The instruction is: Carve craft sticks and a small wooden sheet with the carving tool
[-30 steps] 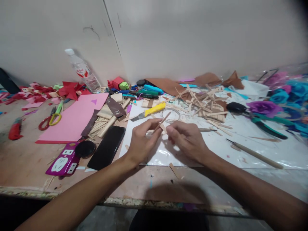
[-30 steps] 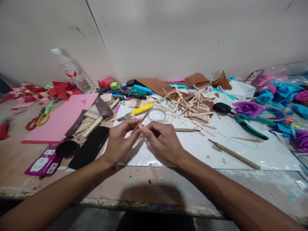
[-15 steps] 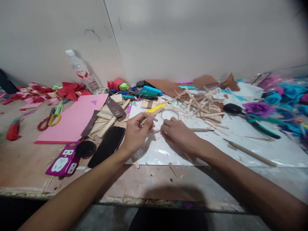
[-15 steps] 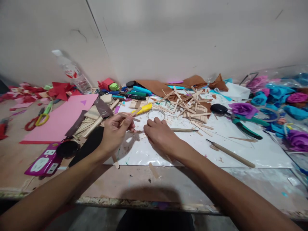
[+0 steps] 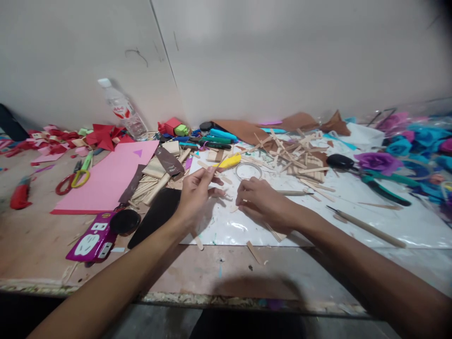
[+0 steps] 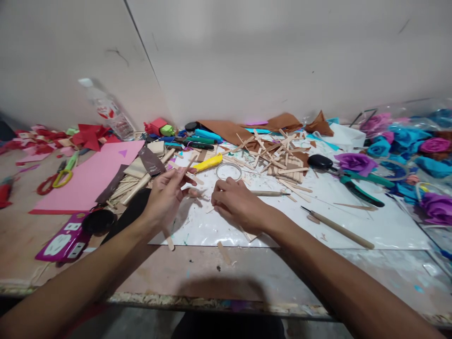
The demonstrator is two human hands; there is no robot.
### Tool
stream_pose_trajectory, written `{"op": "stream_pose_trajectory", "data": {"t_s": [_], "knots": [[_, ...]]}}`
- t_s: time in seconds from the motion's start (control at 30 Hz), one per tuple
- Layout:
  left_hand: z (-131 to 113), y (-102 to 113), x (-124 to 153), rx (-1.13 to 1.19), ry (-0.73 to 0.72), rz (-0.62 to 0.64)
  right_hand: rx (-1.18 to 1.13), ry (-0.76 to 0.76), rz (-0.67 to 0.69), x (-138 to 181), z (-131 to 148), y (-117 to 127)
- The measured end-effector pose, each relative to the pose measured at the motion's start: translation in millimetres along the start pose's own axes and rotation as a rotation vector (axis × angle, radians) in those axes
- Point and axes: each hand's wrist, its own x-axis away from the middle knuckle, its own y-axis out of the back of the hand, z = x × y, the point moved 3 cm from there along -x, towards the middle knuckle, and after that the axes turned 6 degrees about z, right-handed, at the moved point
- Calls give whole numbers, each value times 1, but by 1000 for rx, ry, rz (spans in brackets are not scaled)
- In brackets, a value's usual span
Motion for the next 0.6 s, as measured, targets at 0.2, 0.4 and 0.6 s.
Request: {"op": "stream_pose_trajectory", "data": {"t_s": [0.2,0.4,0.6], "knots": [[-1,-3,0,95,47,15,-13,-13,21,0,4,-3],[-1,-1,-1,88,43,-1,-35,-7,25,3,3,-3],[-1,1,-3,88,40,-32,-116,66,-7,5,7,-1]]}}
